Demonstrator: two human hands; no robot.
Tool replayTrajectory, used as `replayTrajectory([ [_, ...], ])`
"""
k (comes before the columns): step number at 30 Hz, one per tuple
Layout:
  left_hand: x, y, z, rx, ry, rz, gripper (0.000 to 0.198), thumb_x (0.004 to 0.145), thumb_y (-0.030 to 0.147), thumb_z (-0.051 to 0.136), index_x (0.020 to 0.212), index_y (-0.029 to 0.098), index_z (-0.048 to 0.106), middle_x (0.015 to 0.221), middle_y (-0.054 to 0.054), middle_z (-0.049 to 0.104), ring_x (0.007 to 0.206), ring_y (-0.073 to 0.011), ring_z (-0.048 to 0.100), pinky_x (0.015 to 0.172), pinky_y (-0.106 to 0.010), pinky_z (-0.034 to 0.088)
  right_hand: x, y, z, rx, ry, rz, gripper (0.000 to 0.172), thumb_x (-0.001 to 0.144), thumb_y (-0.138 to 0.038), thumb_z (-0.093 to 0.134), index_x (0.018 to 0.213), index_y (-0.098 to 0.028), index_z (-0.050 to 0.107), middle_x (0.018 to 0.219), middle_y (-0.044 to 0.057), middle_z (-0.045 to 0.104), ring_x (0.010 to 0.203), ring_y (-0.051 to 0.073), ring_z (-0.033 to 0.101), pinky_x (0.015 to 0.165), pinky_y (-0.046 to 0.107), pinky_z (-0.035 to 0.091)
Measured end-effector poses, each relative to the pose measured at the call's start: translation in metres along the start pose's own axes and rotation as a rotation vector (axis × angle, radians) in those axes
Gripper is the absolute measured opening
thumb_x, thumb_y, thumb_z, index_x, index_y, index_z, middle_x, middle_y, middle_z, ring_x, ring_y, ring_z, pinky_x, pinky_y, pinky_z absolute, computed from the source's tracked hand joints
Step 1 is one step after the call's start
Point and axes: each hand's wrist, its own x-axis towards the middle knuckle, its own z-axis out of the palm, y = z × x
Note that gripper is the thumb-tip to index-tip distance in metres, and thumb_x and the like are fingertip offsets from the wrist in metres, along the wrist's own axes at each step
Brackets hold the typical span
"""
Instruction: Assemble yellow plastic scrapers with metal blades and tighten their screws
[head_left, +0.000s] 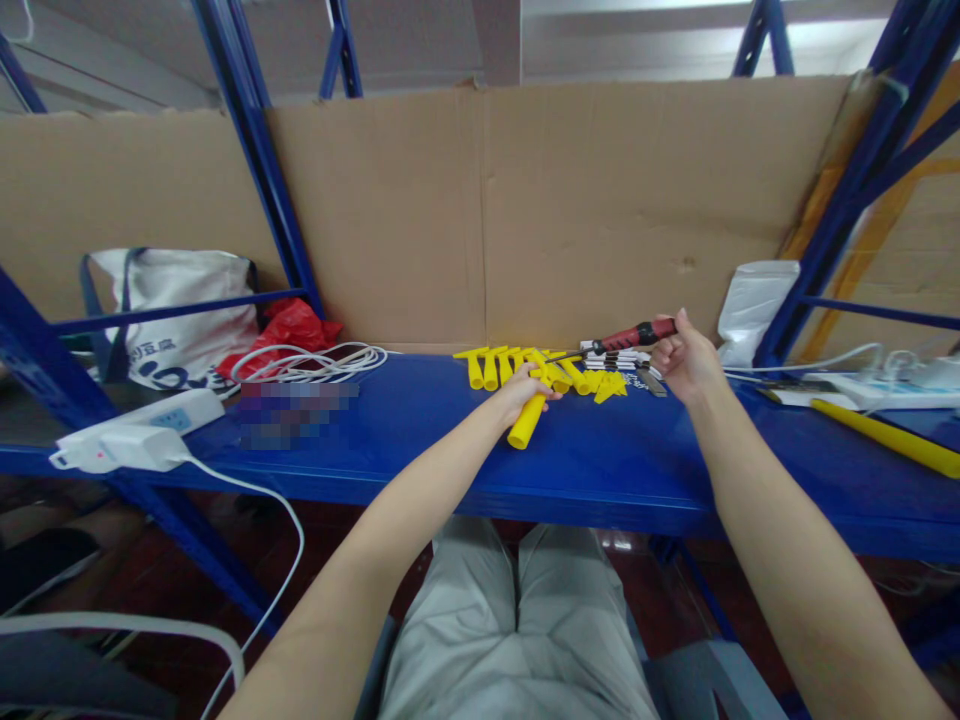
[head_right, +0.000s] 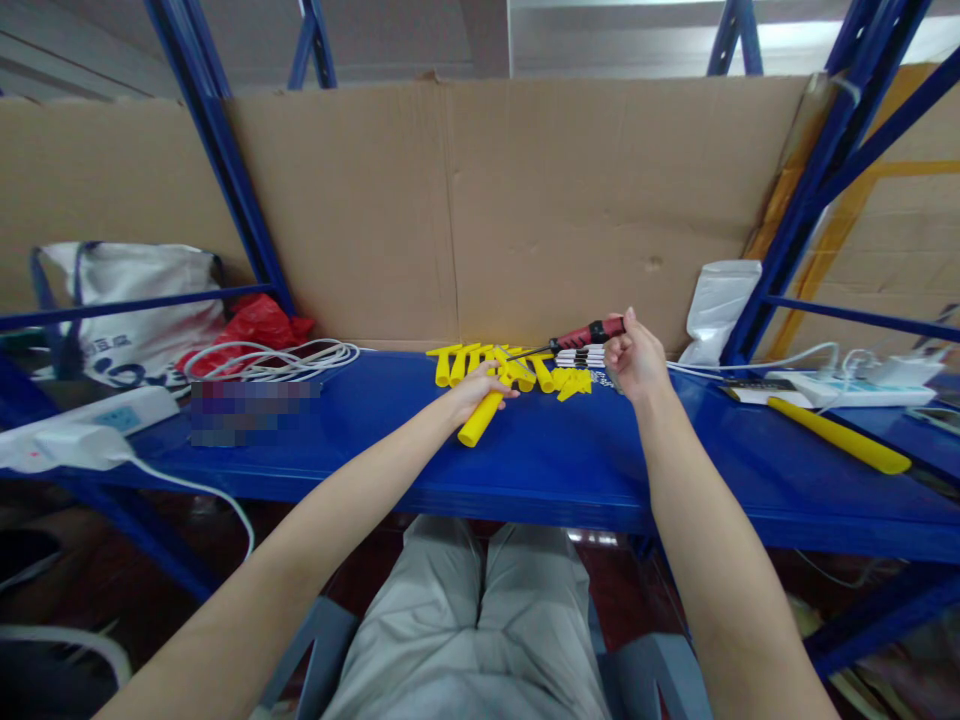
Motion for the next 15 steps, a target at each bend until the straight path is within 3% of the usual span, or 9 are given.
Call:
replayTrajectory([
  [4, -0.0013, 0.0007, 0.0001, 0.001, -0.014, -0.002, 0.075, 0.065, -0.008, 0.050, 0.130, 0.023, 0.031, 0.096, -0.005, 0.062, 0.058, -0.0102, 0.063, 0.041, -0.016, 0.039, -0.0039, -0.0030, 0.0057, 0.013, -0.005, -0.004, 0.028, 0.075, -0.045, 0.069, 0.074, -0.020, 0.056, 0.047, -0.007, 0.046, 0.037, 0.005, 0.041, 0.033, 0.015, 0.031],
  [9, -0.0015, 0.0008, 0.0001, 0.006, -0.005, 0.001, 0.075, 0.064, -0.009, 0.049, 0.130, 0.023, 0.030, 0.095, -0.004, 0.062, 0.058, -0.0108, 0.063, 0.041, -0.016, 0.039, -0.0031, 0.0016, 0.0043, -0.009, -0.020, -0.067, 0.042, 0.073, -0.045, 0.072, 0.062, -0.020, 0.039, 0.041, -0.010, 0.034, 0.031, 0.003, 0.027, 0.028, 0.014, 0.021],
  [15, -0.0026, 0.0021, 0.0006, -0.009, -0.003, 0.013, 0.073, 0.066, -0.006, 0.053, 0.128, 0.024, 0.032, 0.098, -0.005, 0.062, 0.058, -0.0108, 0.064, 0.041, -0.016, 0.039, 0.0009, 0.0059, 0.0005, -0.021, 0.057, -0.091, 0.048, 0.067, -0.047, 0.075, 0.060, -0.021, 0.035, 0.041, -0.009, 0.036, 0.032, 0.005, 0.033, 0.028, 0.016, 0.022],
])
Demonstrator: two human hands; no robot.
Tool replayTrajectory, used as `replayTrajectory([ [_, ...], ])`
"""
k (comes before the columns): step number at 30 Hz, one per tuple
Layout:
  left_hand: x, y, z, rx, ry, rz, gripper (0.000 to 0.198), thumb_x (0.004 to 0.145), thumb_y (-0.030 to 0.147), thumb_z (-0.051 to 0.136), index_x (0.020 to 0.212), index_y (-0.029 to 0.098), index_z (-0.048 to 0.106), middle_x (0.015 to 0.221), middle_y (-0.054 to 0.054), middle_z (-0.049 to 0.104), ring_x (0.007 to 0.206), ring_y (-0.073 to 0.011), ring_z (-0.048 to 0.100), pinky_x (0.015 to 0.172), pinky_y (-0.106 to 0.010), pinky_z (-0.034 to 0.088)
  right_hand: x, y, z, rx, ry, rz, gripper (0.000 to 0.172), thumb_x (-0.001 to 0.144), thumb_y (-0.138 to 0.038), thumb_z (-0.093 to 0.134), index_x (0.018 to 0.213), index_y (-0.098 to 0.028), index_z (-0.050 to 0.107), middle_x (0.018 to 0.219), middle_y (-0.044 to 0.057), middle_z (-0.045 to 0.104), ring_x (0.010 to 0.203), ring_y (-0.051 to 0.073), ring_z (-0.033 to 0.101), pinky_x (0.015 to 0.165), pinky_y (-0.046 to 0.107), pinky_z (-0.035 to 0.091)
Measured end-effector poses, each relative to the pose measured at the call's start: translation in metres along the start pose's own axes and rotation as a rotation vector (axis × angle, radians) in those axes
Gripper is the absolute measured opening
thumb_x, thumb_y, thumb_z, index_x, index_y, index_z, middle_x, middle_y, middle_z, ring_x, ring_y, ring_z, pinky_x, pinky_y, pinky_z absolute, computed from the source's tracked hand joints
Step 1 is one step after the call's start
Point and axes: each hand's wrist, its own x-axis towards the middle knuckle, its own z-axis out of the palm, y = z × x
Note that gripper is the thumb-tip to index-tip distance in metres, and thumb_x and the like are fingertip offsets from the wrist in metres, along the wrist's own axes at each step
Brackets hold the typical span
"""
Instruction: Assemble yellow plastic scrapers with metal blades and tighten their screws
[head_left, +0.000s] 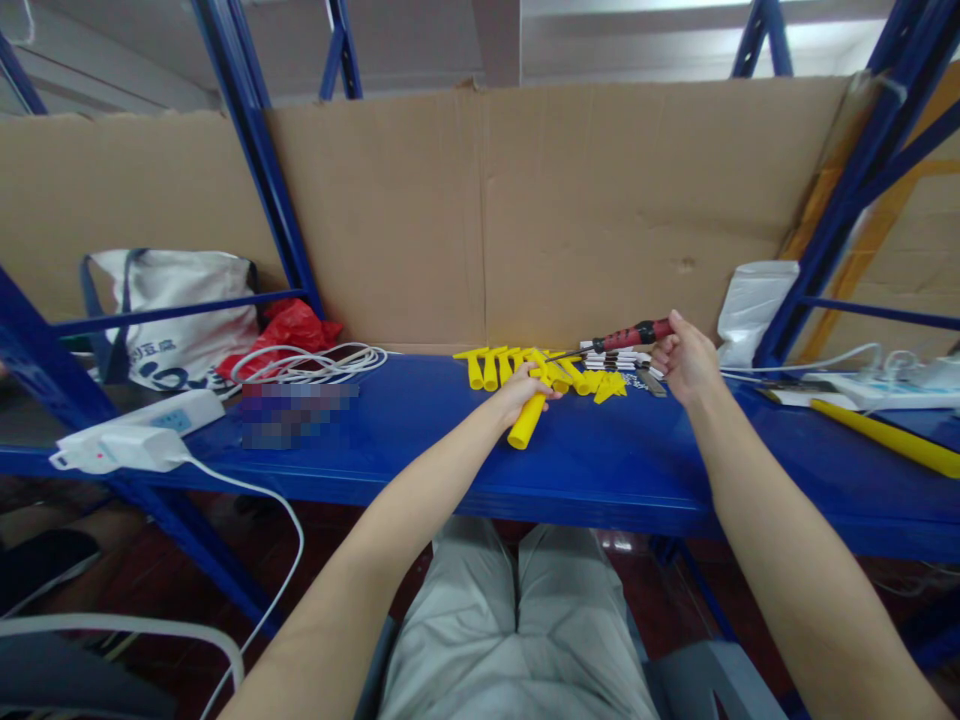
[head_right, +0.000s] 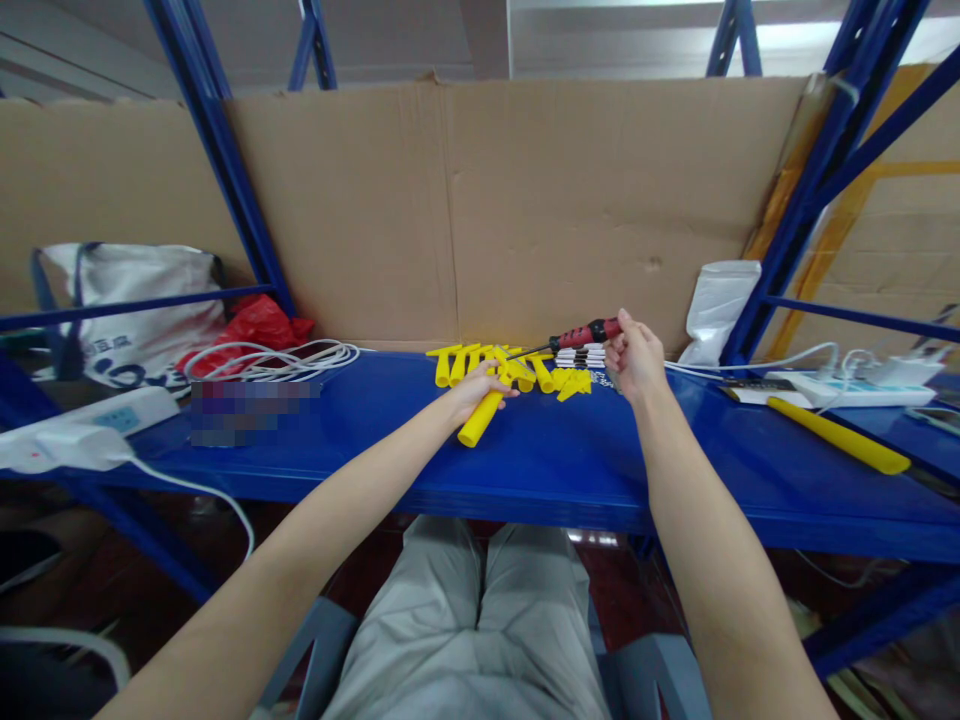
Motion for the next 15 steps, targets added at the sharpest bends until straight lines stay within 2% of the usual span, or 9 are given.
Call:
replayTrajectory([
  [5, -0.0011, 0.0016, -0.0003, -0.005, 0.001, 0.004, 0.074, 0.065, -0.006, 0.054, 0.128, 0.025, 0.032, 0.108, -0.007, 0.061, 0.061, -0.0117, 0.065, 0.042, -0.017, 0.040, -0.0009, -0.0025, 0.0000, 0.009, -0.059, 0.029, 0.038, 0.069, -0.050, 0.073, 0.067, -0.021, 0.047, 0.038, -0.011, 0.029, 0.029, 0.005, 0.028, 0.028, 0.017, 0.020],
  [9, -0.0007, 0.0022, -0.0002, -0.011, 0.019, -0.005, 0.074, 0.065, -0.007, 0.053, 0.129, 0.023, 0.030, 0.110, -0.009, 0.059, 0.060, -0.0110, 0.065, 0.040, -0.016, 0.039, -0.0052, -0.0072, 0.0045, 0.011, -0.079, 0.047, 0.032, 0.073, -0.048, 0.070, 0.075, -0.021, 0.055, 0.043, -0.009, 0.038, 0.032, 0.005, 0.034, 0.030, 0.016, 0.025],
  [12, -0.0002, 0.0010, -0.0002, -0.014, 0.011, 0.009, 0.073, 0.065, -0.007, 0.051, 0.129, 0.023, 0.030, 0.107, -0.008, 0.061, 0.058, -0.0098, 0.063, 0.040, -0.016, 0.039, -0.0066, -0.0077, 0.0072, 0.011, -0.061, 0.027, 0.029, 0.076, -0.044, 0.069, 0.071, -0.021, 0.052, 0.048, -0.007, 0.047, 0.035, 0.005, 0.038, 0.032, 0.016, 0.030],
  [15, 0.0005, -0.0008, -0.0003, -0.017, 0.002, 0.015, 0.073, 0.065, -0.007, 0.053, 0.128, 0.024, 0.031, 0.103, -0.006, 0.062, 0.058, -0.0100, 0.063, 0.040, -0.015, 0.039, -0.0051, -0.0049, 0.0061, 0.003, -0.049, -0.007, 0.036, 0.075, -0.044, 0.070, 0.064, -0.020, 0.045, 0.044, -0.008, 0.041, 0.035, 0.005, 0.036, 0.031, 0.015, 0.029],
])
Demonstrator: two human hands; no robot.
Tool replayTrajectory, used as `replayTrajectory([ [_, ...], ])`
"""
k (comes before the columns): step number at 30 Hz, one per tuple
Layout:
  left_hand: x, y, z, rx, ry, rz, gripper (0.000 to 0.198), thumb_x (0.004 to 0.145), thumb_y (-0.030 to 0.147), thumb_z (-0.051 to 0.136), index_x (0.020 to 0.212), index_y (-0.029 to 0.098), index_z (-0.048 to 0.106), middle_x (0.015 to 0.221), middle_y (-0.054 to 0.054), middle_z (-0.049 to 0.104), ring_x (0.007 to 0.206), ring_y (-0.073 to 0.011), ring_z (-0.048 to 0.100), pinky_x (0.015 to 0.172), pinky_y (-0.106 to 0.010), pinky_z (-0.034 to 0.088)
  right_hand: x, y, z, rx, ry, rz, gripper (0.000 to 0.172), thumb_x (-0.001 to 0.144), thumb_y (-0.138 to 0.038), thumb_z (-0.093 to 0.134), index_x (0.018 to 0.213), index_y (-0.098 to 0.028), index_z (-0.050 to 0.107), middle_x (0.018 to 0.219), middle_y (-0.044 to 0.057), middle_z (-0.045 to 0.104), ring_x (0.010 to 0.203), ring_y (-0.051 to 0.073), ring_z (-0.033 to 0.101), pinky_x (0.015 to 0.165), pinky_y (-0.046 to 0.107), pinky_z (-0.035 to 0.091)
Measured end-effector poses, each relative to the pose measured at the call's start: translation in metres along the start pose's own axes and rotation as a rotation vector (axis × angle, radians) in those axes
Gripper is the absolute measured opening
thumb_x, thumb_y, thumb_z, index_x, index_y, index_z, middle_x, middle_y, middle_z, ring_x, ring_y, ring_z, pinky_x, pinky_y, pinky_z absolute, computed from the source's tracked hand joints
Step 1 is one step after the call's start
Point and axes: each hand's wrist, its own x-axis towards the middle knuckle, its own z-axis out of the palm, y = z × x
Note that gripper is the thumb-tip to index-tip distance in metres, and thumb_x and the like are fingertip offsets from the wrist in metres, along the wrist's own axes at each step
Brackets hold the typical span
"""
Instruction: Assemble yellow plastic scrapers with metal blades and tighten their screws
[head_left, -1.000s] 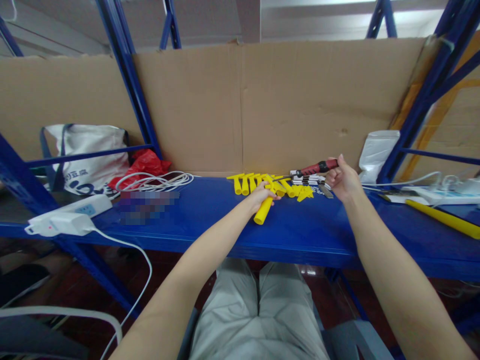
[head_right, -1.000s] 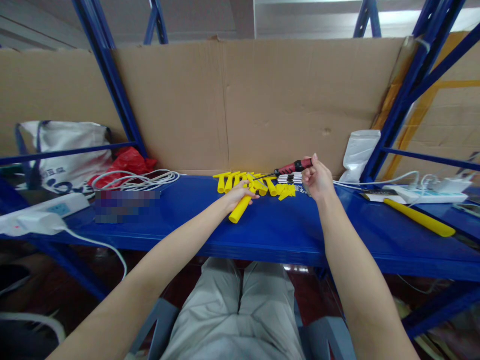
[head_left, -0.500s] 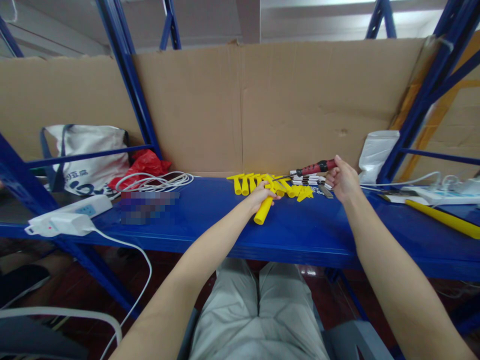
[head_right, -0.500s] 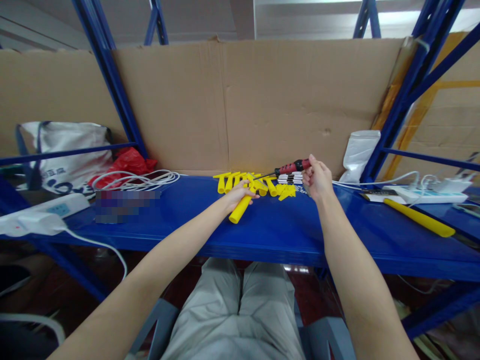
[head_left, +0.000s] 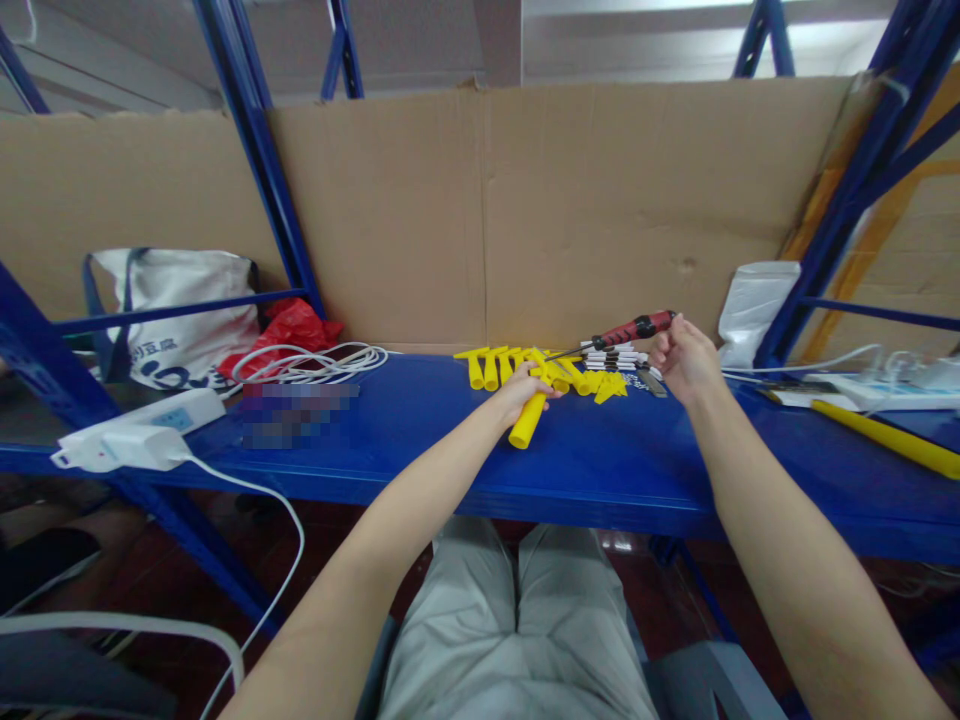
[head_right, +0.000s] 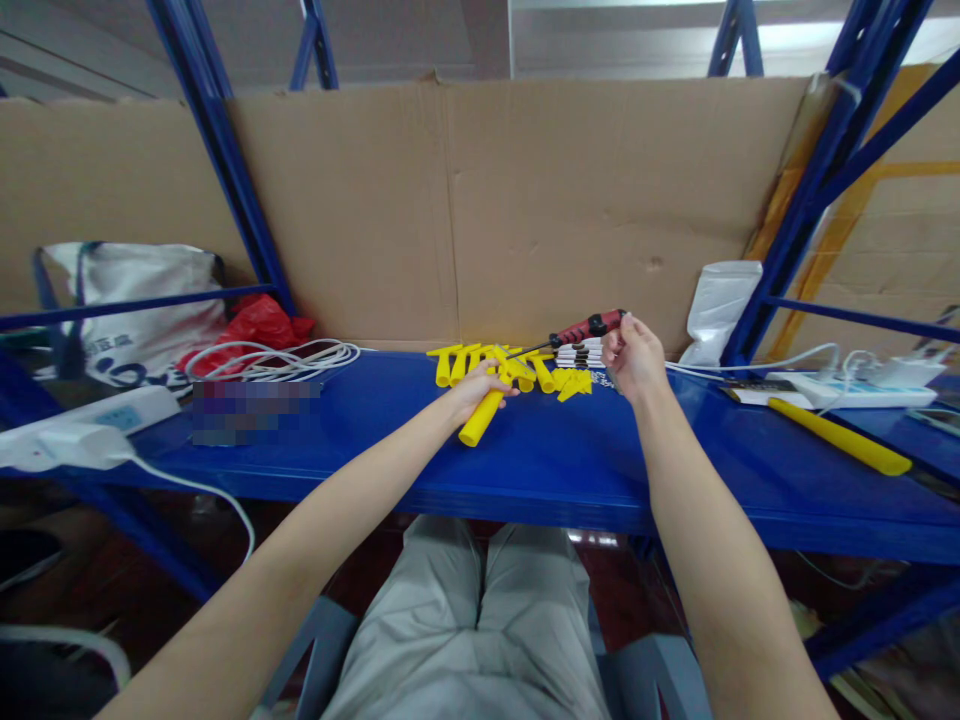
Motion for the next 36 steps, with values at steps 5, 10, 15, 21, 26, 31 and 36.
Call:
replayTrajectory([
  [5, 0.001, 0.000, 0.000, -0.008, 0.001, -0.009, 0.075, 0.064, -0.004, 0.059, 0.127, 0.025, 0.031, 0.104, -0.007, 0.061, 0.058, -0.0109, 0.064, 0.041, -0.016, 0.039, 0.004, 0.004, -0.005, -0.024, 0.039, -0.031, 0.044, 0.069, -0.046, 0.074, 0.061, -0.021, 0.038, 0.044, -0.009, 0.039, 0.034, 0.004, 0.035, 0.029, 0.015, 0.026],
  [10, 0.001, 0.001, 0.000, -0.012, 0.004, -0.013, 0.075, 0.064, -0.006, 0.055, 0.128, 0.024, 0.031, 0.106, -0.007, 0.061, 0.059, -0.0110, 0.064, 0.042, -0.017, 0.039, 0.005, 0.005, -0.007, -0.022, 0.053, 0.028, 0.042, 0.070, -0.044, 0.073, 0.060, -0.021, 0.039, 0.039, -0.010, 0.033, 0.031, 0.005, 0.033, 0.028, 0.017, 0.024],
  [15, -0.001, 0.001, 0.000, -0.002, 0.006, -0.014, 0.074, 0.064, -0.007, 0.054, 0.128, 0.023, 0.031, 0.106, -0.008, 0.060, 0.058, -0.0108, 0.064, 0.042, -0.017, 0.039, 0.003, 0.003, -0.004, -0.009, 0.019, 0.013, 0.034, 0.071, -0.049, 0.071, 0.069, -0.020, 0.052, 0.038, -0.011, 0.030, 0.030, 0.005, 0.030, 0.029, 0.016, 0.022],
  [21, -0.002, 0.002, 0.000, 0.013, 0.014, -0.014, 0.071, 0.067, -0.005, 0.053, 0.127, 0.025, 0.031, 0.105, -0.006, 0.060, 0.060, -0.0107, 0.065, 0.040, -0.016, 0.039, -0.003, -0.004, 0.003, 0.005, -0.001, 0.049, 0.024, 0.077, -0.039, 0.068, 0.073, -0.020, 0.054, 0.048, -0.006, 0.047, 0.037, 0.005, 0.041, 0.035, 0.016, 0.033],
  [26, 0.001, -0.001, -0.001, 0.020, 0.028, -0.021, 0.072, 0.066, -0.005, 0.053, 0.128, 0.024, 0.030, 0.105, -0.007, 0.061, 0.065, -0.0121, 0.066, 0.041, -0.016, 0.040, -0.002, -0.001, 0.000, 0.005, -0.051, 0.030, 0.033, 0.072, -0.038, 0.073, 0.066, -0.022, 0.045, 0.044, -0.009, 0.040, 0.035, 0.005, 0.036, 0.032, 0.016, 0.028],
  [31, 0.003, -0.002, -0.001, 0.024, 0.020, -0.017, 0.075, 0.064, -0.006, 0.053, 0.129, 0.025, 0.030, 0.106, -0.007, 0.060, 0.062, -0.0119, 0.065, 0.042, -0.016, 0.040, 0.004, 0.004, -0.006, 0.002, -0.024, 0.012, 0.045, 0.063, -0.043, 0.078, 0.060, -0.021, 0.040, 0.044, -0.008, 0.041, 0.036, 0.006, 0.038, 0.032, 0.017, 0.028],
  [36, 0.003, -0.001, -0.001, 0.019, 0.018, -0.023, 0.074, 0.064, -0.006, 0.053, 0.127, 0.025, 0.031, 0.100, -0.005, 0.061, 0.059, -0.0113, 0.064, 0.041, -0.016, 0.039, 0.006, 0.006, -0.008, -0.016, -0.060, 0.036, 0.038, 0.063, -0.048, 0.077, 0.067, -0.021, 0.050, 0.038, -0.010, 0.035, 0.033, 0.006, 0.035, 0.031, 0.018, 0.027],
])
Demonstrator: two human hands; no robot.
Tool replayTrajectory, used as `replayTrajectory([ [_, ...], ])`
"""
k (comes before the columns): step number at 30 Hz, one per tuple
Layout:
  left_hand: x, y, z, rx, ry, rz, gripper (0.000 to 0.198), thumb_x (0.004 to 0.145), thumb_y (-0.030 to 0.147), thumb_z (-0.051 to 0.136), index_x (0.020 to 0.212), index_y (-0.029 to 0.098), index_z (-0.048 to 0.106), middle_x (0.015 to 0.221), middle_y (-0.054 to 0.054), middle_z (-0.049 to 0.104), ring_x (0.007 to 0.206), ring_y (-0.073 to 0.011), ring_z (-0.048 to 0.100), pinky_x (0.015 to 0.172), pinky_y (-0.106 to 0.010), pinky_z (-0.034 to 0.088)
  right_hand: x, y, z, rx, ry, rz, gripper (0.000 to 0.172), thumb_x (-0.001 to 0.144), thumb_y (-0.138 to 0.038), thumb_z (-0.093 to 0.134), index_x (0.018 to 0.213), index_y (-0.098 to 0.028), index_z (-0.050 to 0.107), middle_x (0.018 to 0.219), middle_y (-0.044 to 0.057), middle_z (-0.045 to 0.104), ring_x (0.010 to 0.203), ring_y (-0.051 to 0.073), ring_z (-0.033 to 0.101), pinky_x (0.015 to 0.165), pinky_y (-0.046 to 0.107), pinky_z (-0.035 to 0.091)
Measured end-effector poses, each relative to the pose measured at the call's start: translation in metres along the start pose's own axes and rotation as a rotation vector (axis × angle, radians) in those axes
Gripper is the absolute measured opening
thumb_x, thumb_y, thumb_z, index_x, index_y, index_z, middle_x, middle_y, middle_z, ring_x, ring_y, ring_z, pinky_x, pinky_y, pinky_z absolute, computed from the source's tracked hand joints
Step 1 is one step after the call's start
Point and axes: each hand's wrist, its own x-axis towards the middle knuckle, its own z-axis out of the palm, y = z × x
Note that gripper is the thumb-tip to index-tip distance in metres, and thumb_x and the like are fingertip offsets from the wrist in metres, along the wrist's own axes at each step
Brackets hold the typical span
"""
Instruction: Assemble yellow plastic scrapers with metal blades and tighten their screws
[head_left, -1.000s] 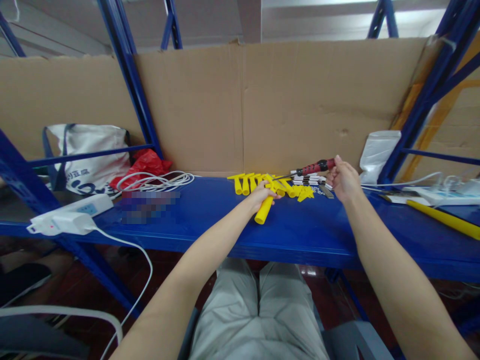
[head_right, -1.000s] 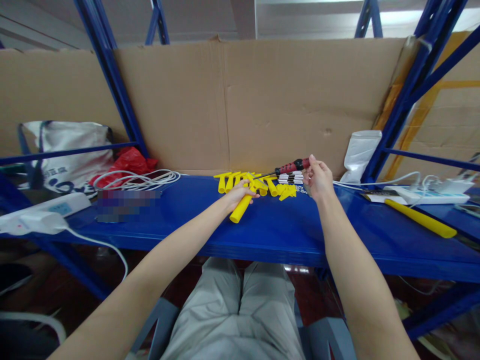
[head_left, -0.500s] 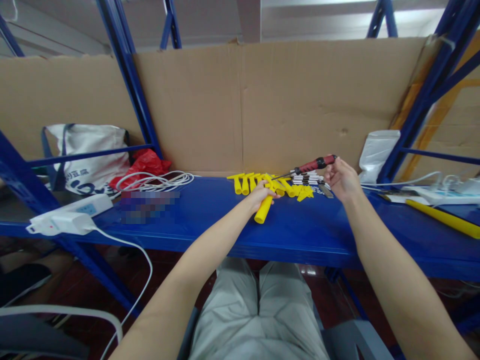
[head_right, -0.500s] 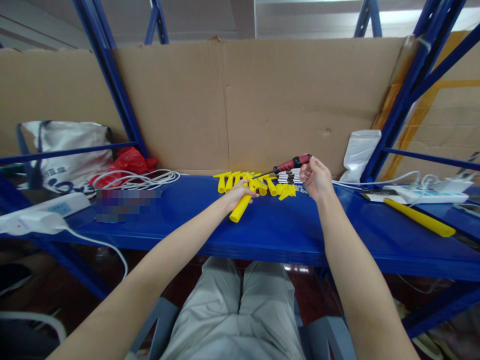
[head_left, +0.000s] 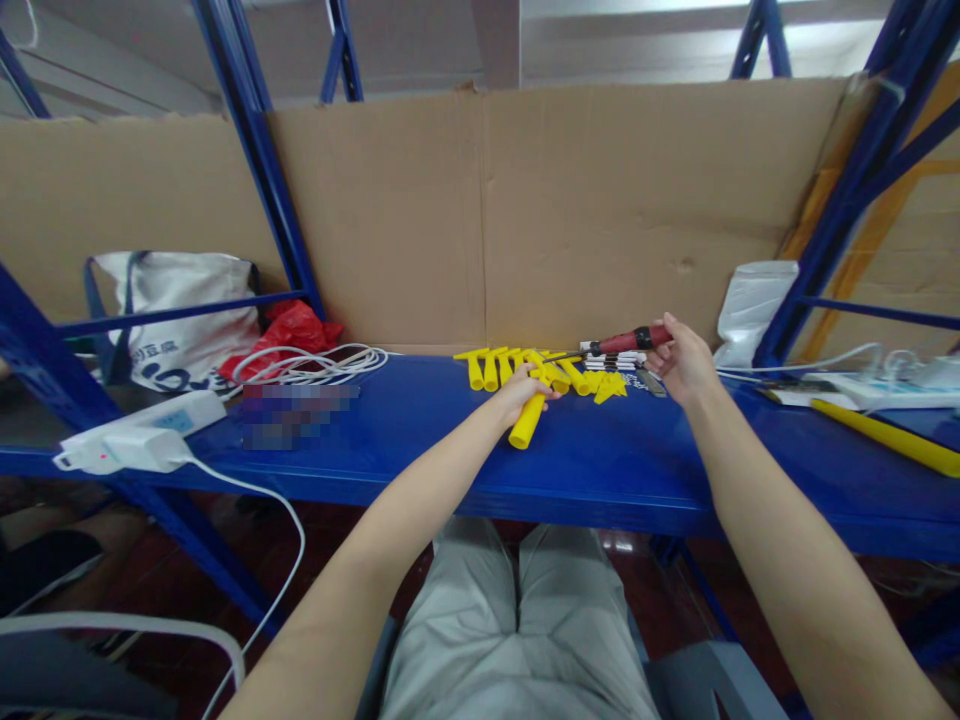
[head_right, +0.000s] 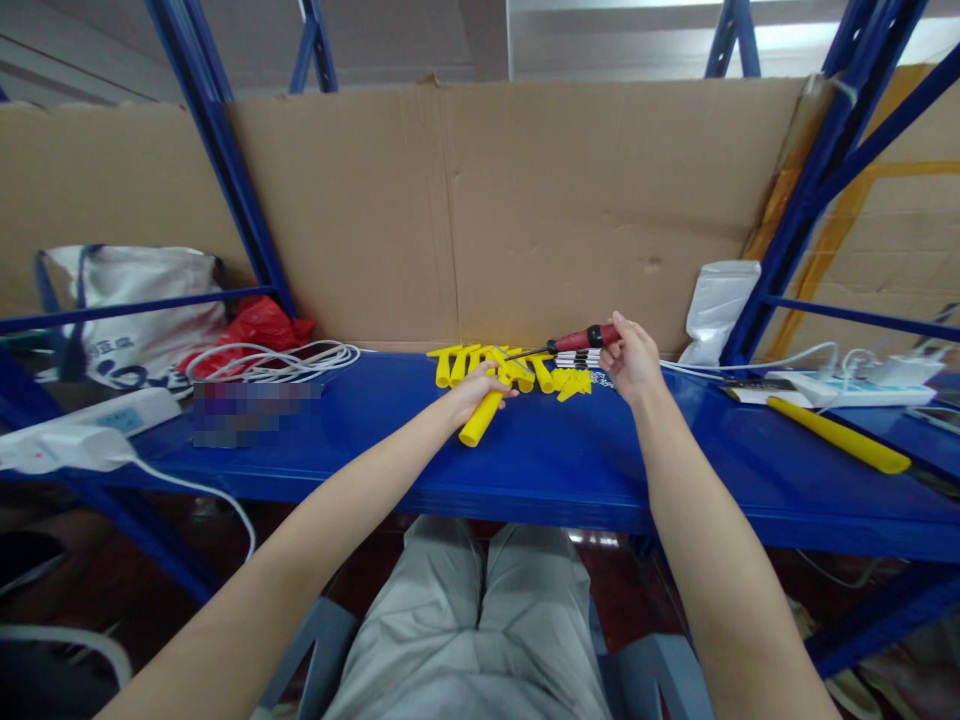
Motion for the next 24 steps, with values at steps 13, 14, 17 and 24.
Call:
replayTrajectory([
  [13, 0.0072, -0.0066, -0.0020, 0.008, 0.010, 0.026, 0.072, 0.066, -0.003, 0.057, 0.128, 0.024, 0.032, 0.102, -0.007, 0.062, 0.061, -0.0127, 0.065, 0.042, -0.017, 0.040, -0.0023, -0.0029, 0.0020, 0.001, -0.046, -0.022, 0.031, 0.070, -0.040, 0.074, 0.069, -0.021, 0.050, 0.047, -0.008, 0.046, 0.038, 0.006, 0.041, 0.034, 0.017, 0.032],
  [14, 0.0061, -0.0062, -0.0017, 0.009, 0.007, 0.022, 0.071, 0.066, -0.003, 0.057, 0.127, 0.024, 0.033, 0.101, -0.007, 0.062, 0.061, -0.0123, 0.065, 0.042, -0.017, 0.040, -0.0016, -0.0022, 0.0012, 0.002, -0.038, -0.028, 0.033, 0.069, -0.041, 0.075, 0.069, -0.021, 0.048, 0.046, -0.008, 0.045, 0.037, 0.006, 0.040, 0.033, 0.017, 0.031],
  [17, 0.0028, -0.0049, -0.0008, 0.004, -0.003, 0.015, 0.069, 0.067, -0.006, 0.052, 0.126, 0.024, 0.033, 0.098, -0.006, 0.062, 0.058, -0.0107, 0.063, 0.042, -0.017, 0.040, 0.0014, 0.0004, -0.0011, -0.001, 0.016, -0.060, 0.040, 0.065, -0.043, 0.078, 0.067, -0.021, 0.044, 0.048, -0.009, 0.044, 0.036, 0.005, 0.039, 0.032, 0.017, 0.029],
  [24, 0.0009, -0.0025, 0.0000, -0.008, -0.011, 0.008, 0.069, 0.065, -0.008, 0.049, 0.124, 0.023, 0.032, 0.098, -0.005, 0.060, 0.057, -0.0100, 0.062, 0.040, -0.016, 0.039, 0.0025, 0.0024, -0.0015, -0.008, 0.068, -0.013, 0.041, 0.062, -0.043, 0.078, 0.063, -0.021, 0.044, 0.040, -0.009, 0.037, 0.033, 0.006, 0.036, 0.030, 0.018, 0.026],
])
